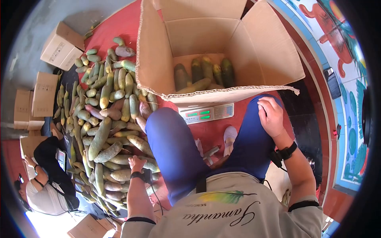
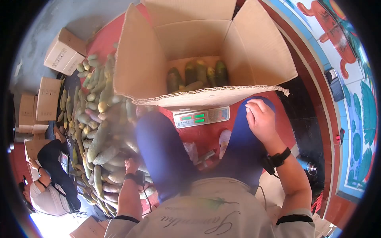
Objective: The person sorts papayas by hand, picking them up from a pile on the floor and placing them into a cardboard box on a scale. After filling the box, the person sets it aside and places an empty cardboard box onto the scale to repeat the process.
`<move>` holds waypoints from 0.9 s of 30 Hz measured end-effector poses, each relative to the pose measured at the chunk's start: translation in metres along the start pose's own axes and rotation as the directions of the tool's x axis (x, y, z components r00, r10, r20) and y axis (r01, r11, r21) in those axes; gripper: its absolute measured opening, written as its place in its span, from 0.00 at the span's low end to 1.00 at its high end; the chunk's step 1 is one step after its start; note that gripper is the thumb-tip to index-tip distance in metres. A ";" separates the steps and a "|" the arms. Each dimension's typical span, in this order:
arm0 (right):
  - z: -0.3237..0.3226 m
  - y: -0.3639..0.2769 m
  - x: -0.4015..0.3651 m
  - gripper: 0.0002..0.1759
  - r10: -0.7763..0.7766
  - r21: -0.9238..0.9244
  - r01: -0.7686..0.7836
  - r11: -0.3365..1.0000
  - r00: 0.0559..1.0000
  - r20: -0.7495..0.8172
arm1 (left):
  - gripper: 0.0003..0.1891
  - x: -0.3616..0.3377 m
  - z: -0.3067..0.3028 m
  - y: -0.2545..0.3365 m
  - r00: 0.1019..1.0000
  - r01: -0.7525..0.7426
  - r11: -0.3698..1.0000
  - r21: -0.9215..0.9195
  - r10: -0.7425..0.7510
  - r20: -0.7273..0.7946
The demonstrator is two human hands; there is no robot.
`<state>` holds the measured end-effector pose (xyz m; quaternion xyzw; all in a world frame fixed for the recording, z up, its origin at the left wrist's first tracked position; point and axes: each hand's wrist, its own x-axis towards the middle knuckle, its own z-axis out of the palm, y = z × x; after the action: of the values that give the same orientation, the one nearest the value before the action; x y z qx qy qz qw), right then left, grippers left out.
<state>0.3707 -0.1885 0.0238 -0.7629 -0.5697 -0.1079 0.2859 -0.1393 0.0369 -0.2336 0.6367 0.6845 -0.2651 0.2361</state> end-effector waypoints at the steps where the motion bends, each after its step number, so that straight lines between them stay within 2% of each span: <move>1: 0.000 -0.001 0.000 0.06 -0.007 0.012 0.007 1.000 1.000 -0.004 | 0.41 -0.002 0.000 -0.003 1.000 -0.017 0.999 -0.031 0.017 -0.008; 2: 0.000 0.000 0.000 0.06 -0.010 0.008 0.010 1.000 1.000 -0.010 | 0.41 0.019 0.021 -0.019 0.996 -0.089 0.996 -0.012 0.088 -0.026; 3: 0.001 0.001 0.000 0.06 -0.004 0.003 0.004 1.000 1.000 -0.014 | 0.41 0.015 0.026 -0.024 0.995 -0.096 0.995 -0.007 0.096 -0.027; 4: 0.002 0.001 0.000 0.06 -0.014 0.017 0.015 1.000 0.999 -0.030 | 0.40 0.012 0.027 -0.025 0.997 -0.076 0.967 -0.245 0.076 -0.010; 5: 0.002 0.001 0.000 0.06 -0.024 0.027 0.025 0.999 0.999 -0.049 | 0.39 0.009 0.028 -0.023 0.998 -0.053 0.882 -0.468 0.066 0.012; 7: 0.000 0.000 -0.001 0.06 -0.005 -0.002 0.005 1.000 0.999 -0.041 | 0.39 -0.001 0.034 -0.023 0.981 -0.189 0.886 -0.424 0.149 -0.125; 8: 0.000 0.001 -0.002 0.06 0.001 0.010 -0.001 1.000 0.999 -0.037 | 0.39 0.011 0.045 -0.033 0.972 -0.232 0.916 -0.328 0.204 -0.118; 9: 0.000 0.003 -0.003 0.06 0.008 0.019 -0.007 1.000 0.999 -0.034 | 0.40 0.024 0.062 -0.045 0.959 -0.285 0.878 -0.384 0.263 -0.109; 10: -0.001 0.003 -0.004 0.06 0.023 0.014 -0.023 1.000 1.000 -0.022 | 0.41 0.001 0.047 -0.029 0.979 -0.202 0.944 -0.263 0.182 -0.097; 12: -0.002 0.003 -0.005 0.06 0.028 0.017 -0.027 0.999 0.999 -0.024 | 0.36 0.000 0.052 -0.033 0.961 -0.275 0.954 -0.121 0.276 -0.011; 13: -0.003 0.003 -0.006 0.06 0.029 0.030 -0.028 0.999 0.999 -0.034 | 0.35 0.011 0.064 -0.041 0.961 -0.275 0.960 -0.050 0.276 0.017; 15: -0.003 0.004 -0.007 0.06 0.018 0.051 -0.014 0.999 0.997 -0.070 | 0.34 -0.007 0.059 -0.034 0.969 -0.248 0.968 -0.046 0.247 -0.027; 16: -0.003 0.005 -0.008 0.06 0.012 0.061 -0.008 0.998 0.997 -0.074 | 0.32 -0.003 0.063 -0.034 0.968 -0.252 0.967 0.028 0.252 0.002; 17: -0.004 0.006 -0.010 0.06 0.009 0.070 -0.003 0.998 0.997 -0.077 | 0.28 0.021 0.081 -0.050 0.932 -0.363 0.930 0.056 0.362 0.023; 19: -0.005 0.010 -0.012 0.06 -0.007 0.096 0.016 0.995 0.995 -0.101 | 0.25 0.029 0.090 -0.058 0.894 -0.445 0.891 0.085 0.448 -0.020; 23: -0.006 0.012 -0.017 0.07 -0.009 0.099 0.021 0.995 0.992 -0.125 | 0.27 0.029 0.080 -0.055 0.892 -0.449 0.893 0.029 0.450 -0.047; 25: -0.007 0.013 -0.018 0.07 -0.007 0.109 0.022 0.994 0.991 -0.137 | 0.18 -0.012 0.042 -0.034 0.983 -0.179 0.984 -0.020 0.179 0.026; 26: -0.006 0.014 -0.018 0.05 -0.004 0.120 0.023 0.993 0.988 -0.156 | 0.32 -0.027 0.026 -0.026 0.993 -0.115 0.989 -0.098 0.112 -0.036; 27: -0.006 0.014 -0.019 0.04 -0.003 0.132 0.026 0.991 0.985 -0.174 | 0.32 -0.030 0.017 -0.031 0.992 -0.125 0.988 -0.094 0.122 -0.044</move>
<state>0.3782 -0.2097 0.0152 -0.7256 -0.5541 -0.1375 0.3842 -0.1676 0.0014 -0.2246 0.6706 0.6602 -0.2042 0.2696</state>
